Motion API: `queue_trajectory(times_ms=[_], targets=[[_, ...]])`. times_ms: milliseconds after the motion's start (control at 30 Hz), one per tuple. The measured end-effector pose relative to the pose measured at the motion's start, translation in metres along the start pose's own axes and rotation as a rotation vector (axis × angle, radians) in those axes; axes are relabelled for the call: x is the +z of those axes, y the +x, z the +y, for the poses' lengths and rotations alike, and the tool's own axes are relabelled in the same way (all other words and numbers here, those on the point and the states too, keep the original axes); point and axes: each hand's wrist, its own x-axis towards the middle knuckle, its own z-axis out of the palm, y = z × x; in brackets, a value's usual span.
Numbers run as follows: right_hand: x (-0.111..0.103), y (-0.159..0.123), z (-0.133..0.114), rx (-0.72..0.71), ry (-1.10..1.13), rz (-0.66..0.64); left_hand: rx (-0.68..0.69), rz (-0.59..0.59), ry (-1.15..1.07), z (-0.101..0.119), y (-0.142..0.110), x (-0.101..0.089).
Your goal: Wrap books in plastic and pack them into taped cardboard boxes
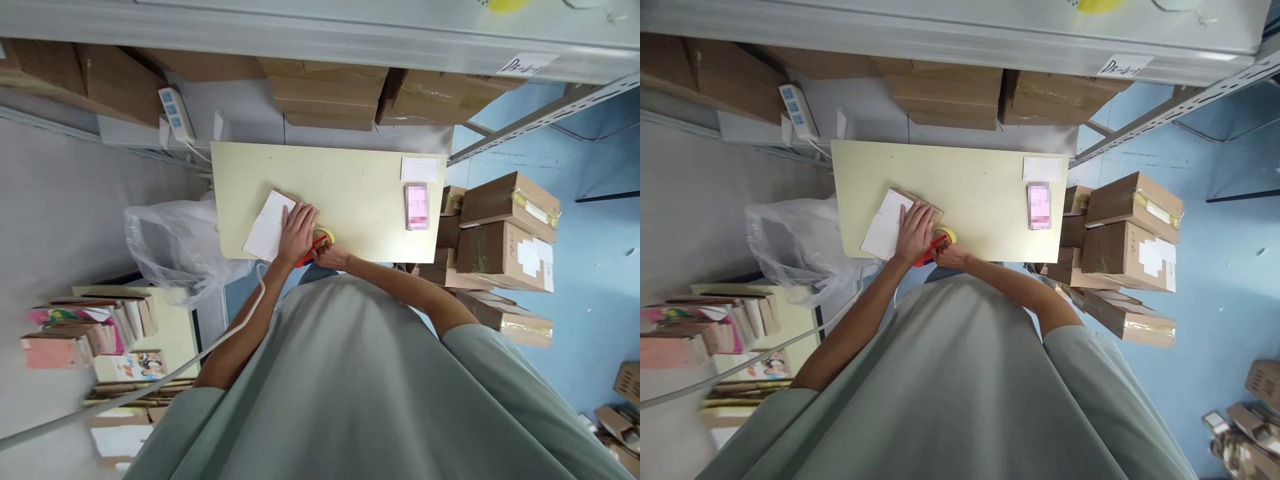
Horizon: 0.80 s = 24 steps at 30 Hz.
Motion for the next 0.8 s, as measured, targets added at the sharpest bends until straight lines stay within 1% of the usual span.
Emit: queue_trajectory(times_ms=[100,167,200,300,367,400,467,500,567,667,733,800], targets=[[0.005,0.002,-0.008,0.065,0.031,0.01,0.03,-0.009,-0.01,0.0,-0.003,0.004],[0.006,-0.003,-0.001,0.093,0.025,-0.003,0.032,-0.009,-0.009,-0.002,-0.004,0.004],[0.006,-0.008,0.007,0.108,0.018,-0.013,0.032,-0.007,-0.007,-0.003,-0.004,0.004],[0.001,-0.032,0.046,0.214,-0.011,-0.042,0.028,-0.006,-0.004,-0.004,-0.003,0.004],[-0.006,-0.049,0.079,0.349,-0.059,-0.07,0.031,-0.013,-0.008,-0.004,-0.003,0.005],[-0.011,-0.054,0.094,0.384,-0.084,-0.067,0.032,-0.015,-0.012,-0.005,-0.003,0.005],[-0.021,-0.058,0.116,0.41,-0.12,-0.057,0.035,-0.016,-0.023,-0.006,-0.003,0.007],[-0.025,-0.055,0.123,0.415,-0.13,-0.052,0.038,-0.014,-0.027,-0.007,-0.003,0.008],[-0.032,-0.045,0.127,0.424,-0.141,-0.045,0.045,-0.003,-0.025,-0.008,-0.003,0.01],[-0.035,-0.031,0.123,0.439,-0.154,-0.035,0.052,0.02,-0.01,-0.008,-0.004,0.011],[-0.034,-0.03,0.121,0.433,-0.171,-0.025,0.061,0.015,-0.017,-0.006,-0.004,0.009],[-0.034,-0.035,0.121,0.416,-0.189,-0.022,0.08,-0.017,-0.035,-0.002,-0.004,0.005]])
